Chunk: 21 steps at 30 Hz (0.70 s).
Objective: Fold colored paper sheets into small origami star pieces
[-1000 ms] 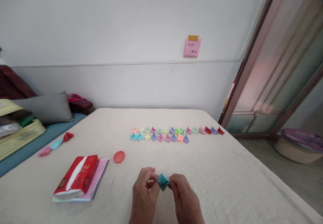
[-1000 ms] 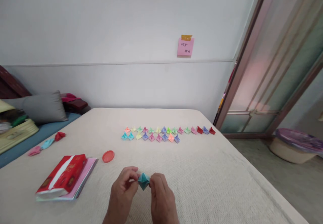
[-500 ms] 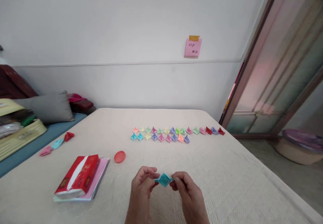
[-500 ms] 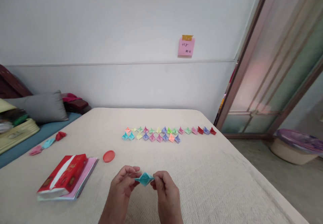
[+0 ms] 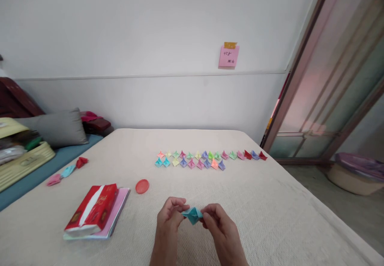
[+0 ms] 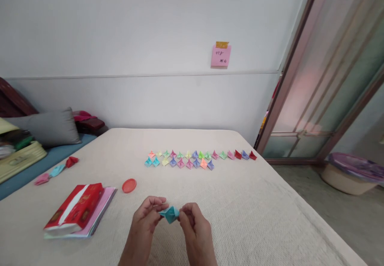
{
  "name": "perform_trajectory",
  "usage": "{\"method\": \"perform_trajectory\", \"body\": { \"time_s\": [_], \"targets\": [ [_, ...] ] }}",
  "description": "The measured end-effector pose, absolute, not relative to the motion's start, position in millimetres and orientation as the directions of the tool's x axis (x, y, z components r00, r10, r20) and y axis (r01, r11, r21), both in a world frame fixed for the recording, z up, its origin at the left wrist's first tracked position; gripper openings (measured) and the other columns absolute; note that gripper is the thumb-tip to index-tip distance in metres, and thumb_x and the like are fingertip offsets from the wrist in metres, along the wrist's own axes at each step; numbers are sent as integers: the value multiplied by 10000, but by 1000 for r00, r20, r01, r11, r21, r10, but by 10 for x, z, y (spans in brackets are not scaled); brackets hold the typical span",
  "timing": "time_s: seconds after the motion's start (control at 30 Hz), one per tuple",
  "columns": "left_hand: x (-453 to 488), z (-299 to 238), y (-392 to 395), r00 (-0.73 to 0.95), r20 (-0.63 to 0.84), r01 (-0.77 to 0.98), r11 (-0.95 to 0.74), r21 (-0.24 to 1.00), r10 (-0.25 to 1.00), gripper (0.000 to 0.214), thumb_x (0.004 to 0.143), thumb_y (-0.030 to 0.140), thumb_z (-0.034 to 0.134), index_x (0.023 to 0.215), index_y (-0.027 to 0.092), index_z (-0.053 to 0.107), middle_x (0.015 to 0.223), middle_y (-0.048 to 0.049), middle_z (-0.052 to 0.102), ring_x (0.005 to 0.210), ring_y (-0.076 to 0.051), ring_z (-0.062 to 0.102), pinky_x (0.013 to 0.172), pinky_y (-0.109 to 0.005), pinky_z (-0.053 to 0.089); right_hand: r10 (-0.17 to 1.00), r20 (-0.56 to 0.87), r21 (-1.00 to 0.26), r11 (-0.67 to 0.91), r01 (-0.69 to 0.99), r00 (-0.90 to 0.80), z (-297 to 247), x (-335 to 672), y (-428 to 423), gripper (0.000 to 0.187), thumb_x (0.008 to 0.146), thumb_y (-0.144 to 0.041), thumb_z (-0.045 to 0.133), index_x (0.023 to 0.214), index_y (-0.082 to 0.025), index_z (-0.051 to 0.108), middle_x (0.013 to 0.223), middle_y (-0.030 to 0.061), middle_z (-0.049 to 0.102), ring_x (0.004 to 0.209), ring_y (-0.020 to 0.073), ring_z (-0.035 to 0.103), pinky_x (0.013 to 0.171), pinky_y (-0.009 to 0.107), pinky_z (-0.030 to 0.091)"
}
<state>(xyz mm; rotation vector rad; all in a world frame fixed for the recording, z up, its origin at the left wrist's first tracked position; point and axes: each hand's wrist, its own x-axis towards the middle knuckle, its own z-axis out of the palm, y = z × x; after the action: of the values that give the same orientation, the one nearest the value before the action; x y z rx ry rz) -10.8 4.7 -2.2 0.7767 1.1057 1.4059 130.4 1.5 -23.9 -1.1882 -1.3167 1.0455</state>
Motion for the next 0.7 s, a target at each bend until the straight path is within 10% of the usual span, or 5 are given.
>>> {"method": "perform_trajectory", "body": {
  "time_s": [0.7],
  "targets": [
    [-33,-256,73,-266,21,-36,-32,999,964,251,611,70,516,813,181,616,780,-39,681,774,-207,651,658,-275,512,989,139,-986,133,98,53,-412,1209,-17,206,687,-134,488,876,-202,531,788,40,657,698,185,639,622,274,489]
  ]
}}
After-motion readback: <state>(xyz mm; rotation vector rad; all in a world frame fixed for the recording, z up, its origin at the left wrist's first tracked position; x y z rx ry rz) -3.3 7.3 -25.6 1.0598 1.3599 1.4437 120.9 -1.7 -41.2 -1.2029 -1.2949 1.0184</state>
